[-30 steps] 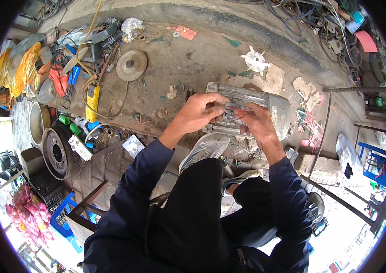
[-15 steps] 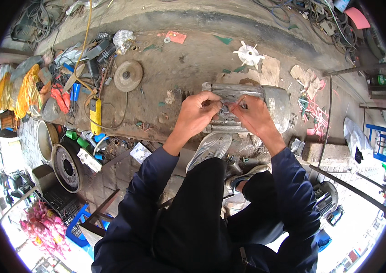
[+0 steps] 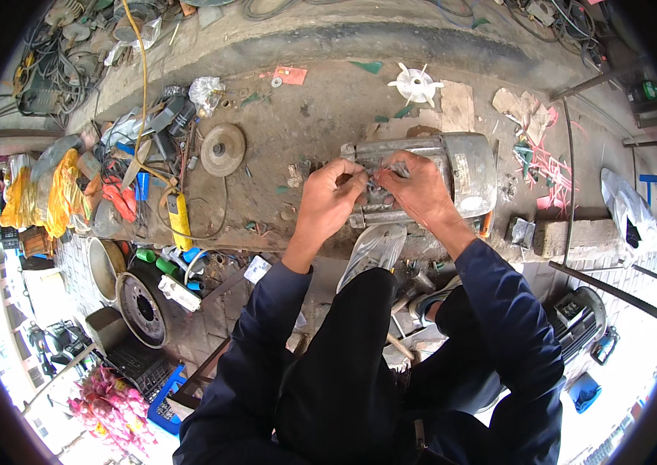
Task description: The person uses a screwdriver to loosen and tighten screws on an electric motor, then wraps aluminum foil around the motor's terminal box. The person repeatedly adjusts the motor's position and continues to manipulate the screws and foil.
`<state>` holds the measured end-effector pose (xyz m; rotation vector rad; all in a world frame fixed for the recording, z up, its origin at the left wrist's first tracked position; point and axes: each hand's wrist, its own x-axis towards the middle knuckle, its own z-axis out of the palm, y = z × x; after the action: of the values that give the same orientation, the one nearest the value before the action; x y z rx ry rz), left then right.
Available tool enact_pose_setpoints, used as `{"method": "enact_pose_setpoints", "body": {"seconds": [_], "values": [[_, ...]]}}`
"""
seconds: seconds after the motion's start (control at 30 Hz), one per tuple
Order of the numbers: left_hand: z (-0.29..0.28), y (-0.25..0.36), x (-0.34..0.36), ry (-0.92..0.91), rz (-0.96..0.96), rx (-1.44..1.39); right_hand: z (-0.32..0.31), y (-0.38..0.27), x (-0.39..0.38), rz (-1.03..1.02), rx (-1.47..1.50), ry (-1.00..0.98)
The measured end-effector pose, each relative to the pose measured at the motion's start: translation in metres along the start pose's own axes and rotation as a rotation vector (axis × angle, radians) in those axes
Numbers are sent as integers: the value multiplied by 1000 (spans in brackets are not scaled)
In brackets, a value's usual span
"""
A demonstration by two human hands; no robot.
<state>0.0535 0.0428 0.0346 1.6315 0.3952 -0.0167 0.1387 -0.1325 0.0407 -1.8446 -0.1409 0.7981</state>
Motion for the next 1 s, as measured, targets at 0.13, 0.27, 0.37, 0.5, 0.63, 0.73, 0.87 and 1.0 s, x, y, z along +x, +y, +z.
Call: {"method": "enact_pose_setpoints", "body": {"seconds": [0.13, 0.27, 0.37, 0.5, 0.63, 0.73, 0.87, 1.0], "values": [[2, -1, 4, -15, -15, 126, 9, 0, -7, 105, 272, 35], [-4, 1, 3, -76, -37, 91, 12, 5, -8, 76, 215, 59], [-8, 1, 0, -125, -76, -21, 11, 8, -8, 34, 135, 74], [-9, 1, 0, -146, -151, -24, 10, 8, -9, 35, 156, 86], [-1, 1, 3, -89, -106, 18, 11, 4, -6, 62, 124, 113], [9, 1, 1, 23, 11, 213, 12, 2, -6, 42, -58, 154], [15, 6, -5, 159, 70, 552, 10, 6, -11, -310, -481, 323], [14, 10, -9, 188, 108, 655, -10, 16, -8, -364, -518, 281]]}}
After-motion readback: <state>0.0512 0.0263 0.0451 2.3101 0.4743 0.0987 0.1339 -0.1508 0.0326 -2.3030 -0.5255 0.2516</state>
